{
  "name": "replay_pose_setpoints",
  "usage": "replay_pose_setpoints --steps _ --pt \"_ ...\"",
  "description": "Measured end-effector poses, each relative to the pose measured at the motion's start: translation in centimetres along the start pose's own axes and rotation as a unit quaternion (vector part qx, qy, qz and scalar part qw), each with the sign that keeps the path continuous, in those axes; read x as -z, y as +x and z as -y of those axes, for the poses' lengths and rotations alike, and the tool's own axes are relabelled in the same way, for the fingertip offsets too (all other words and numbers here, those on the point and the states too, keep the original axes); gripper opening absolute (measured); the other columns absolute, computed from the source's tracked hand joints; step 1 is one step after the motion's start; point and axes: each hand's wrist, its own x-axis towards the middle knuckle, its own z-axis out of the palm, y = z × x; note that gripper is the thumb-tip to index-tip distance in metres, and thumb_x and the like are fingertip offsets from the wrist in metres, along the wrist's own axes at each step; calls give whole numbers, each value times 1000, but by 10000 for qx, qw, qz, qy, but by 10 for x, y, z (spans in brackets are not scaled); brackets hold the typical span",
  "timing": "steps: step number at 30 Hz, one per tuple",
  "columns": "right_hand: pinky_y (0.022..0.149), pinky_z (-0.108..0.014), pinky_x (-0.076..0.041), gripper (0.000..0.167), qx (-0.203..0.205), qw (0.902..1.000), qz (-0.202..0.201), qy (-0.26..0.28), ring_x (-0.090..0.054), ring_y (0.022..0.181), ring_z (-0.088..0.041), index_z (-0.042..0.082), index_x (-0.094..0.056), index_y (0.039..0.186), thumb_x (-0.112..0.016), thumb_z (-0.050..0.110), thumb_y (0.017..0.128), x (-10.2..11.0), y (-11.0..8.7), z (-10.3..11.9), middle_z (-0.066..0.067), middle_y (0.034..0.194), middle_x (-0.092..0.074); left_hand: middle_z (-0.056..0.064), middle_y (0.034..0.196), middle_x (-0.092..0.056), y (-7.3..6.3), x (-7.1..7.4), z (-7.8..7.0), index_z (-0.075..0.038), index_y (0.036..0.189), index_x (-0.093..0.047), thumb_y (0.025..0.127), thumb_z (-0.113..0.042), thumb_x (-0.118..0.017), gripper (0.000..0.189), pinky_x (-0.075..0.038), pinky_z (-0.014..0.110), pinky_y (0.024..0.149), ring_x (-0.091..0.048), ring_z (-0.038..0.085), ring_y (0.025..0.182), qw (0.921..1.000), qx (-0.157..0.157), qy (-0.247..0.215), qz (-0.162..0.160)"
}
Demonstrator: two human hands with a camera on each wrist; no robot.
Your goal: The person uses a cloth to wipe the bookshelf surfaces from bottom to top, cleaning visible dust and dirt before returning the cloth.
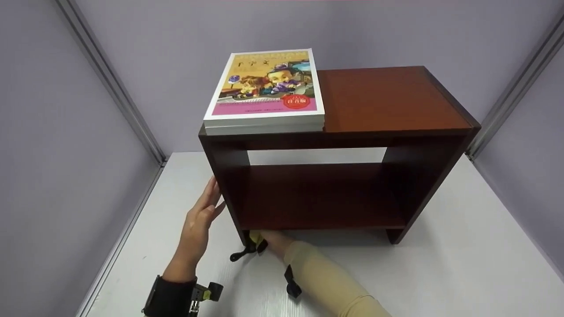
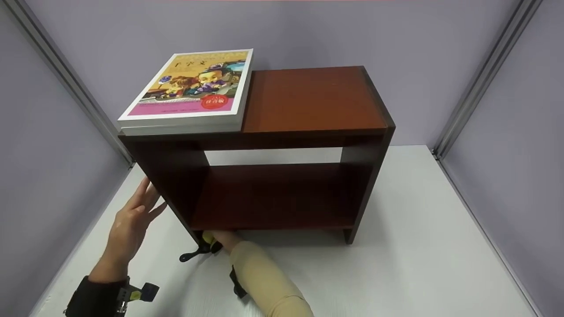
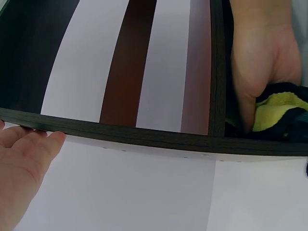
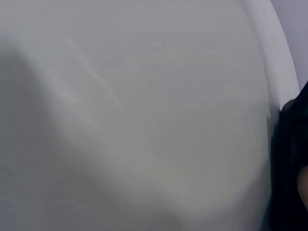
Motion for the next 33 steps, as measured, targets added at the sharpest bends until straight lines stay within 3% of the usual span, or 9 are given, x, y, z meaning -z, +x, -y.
replay_pose_setpoints --steps 2,8,11,14,17,20,22,26,33 --pt "106 -42 -24 50 2 9999 -118 -123 -36 126 -19 26 -49 124 -31 60 93 2 0 1 3 130 -44 12 152 -21 0 -1 -1 -5 148 -17 97 -6 -23 51 -33 41 101 -25 27 137 10000 -21 19 28" --pt "101 -36 -25 56 110 9961 -252 834 -36 118 -12 26 -50 109 -32 72 84 0 4 1 7 120 -42 12 152 -19 3 -4 -2 -6 149 -16 99 -7 -23 50 -31 47 101 -24 28 137 9997 -162 -13 171" --pt "100 -36 -25 56 35 9940 -270 1062 -34 117 -11 29 -49 111 -31 74 84 -5 7 -2 9 119 -41 12 152 -20 3 -4 -2 -6 149 -17 99 -7 -23 50 -32 45 101 -24 27 137 9997 -196 -58 152" --pt "97 -37 -29 49 -69 9877 -367 1518 -39 112 -14 22 -52 108 -39 64 88 -13 15 -7 4 116 -45 13 152 -20 3 -3 -2 -6 149 -17 99 -6 -24 50 -33 42 101 -24 27 137 9997 -201 -91 110" --pt "89 -33 -35 36 -108 9818 -787 1726 -46 102 -17 10 -56 106 -50 43 92 -24 23 -10 -3 111 -51 14 152 -20 3 -2 -2 -5 148 -16 99 -6 -23 50 -34 39 102 -24 28 137 9997 -224 -97 95" --pt "84 -30 -39 34 -75 9780 -1161 1732 -49 99 -18 1 -55 114 -54 26 91 -33 23 -11 -8 113 -54 14 152 -20 2 -1 -1 -5 149 -16 99 -6 -23 50 -34 37 102 -24 28 137 9997 -225 -95 75" --pt "83 -28 -39 34 35 9785 -1251 1636 -49 99 -16 0 -54 117 -53 22 92 -38 19 -12 -7 112 -54 15 152 -20 1 -1 -1 -5 148 -16 99 -5 -23 50 -34 36 102 -24 29 137 9997 -238 -85 63" --pt "84 -29 -40 27 364 9786 -993 1764 -50 94 -15 -2 -54 112 -50 18 94 -43 9 -14 -5 104 -55 15 151 -20 1 -1 1 -5 148 -17 99 -6 -22 50 -34 36 101 -24 28 136 9998 -198 -59 35" --pt "96 -36 -37 42 340 9777 -965 1836 -50 107 -21 -7 -48 126 -52 20 93 -49 -3 -15 -10 118 -54 14 152 -21 0 -1 2 -7 149 -16 99 -7 -22 50 -34 34 102 -24 25 137 10000 -28 30 81"
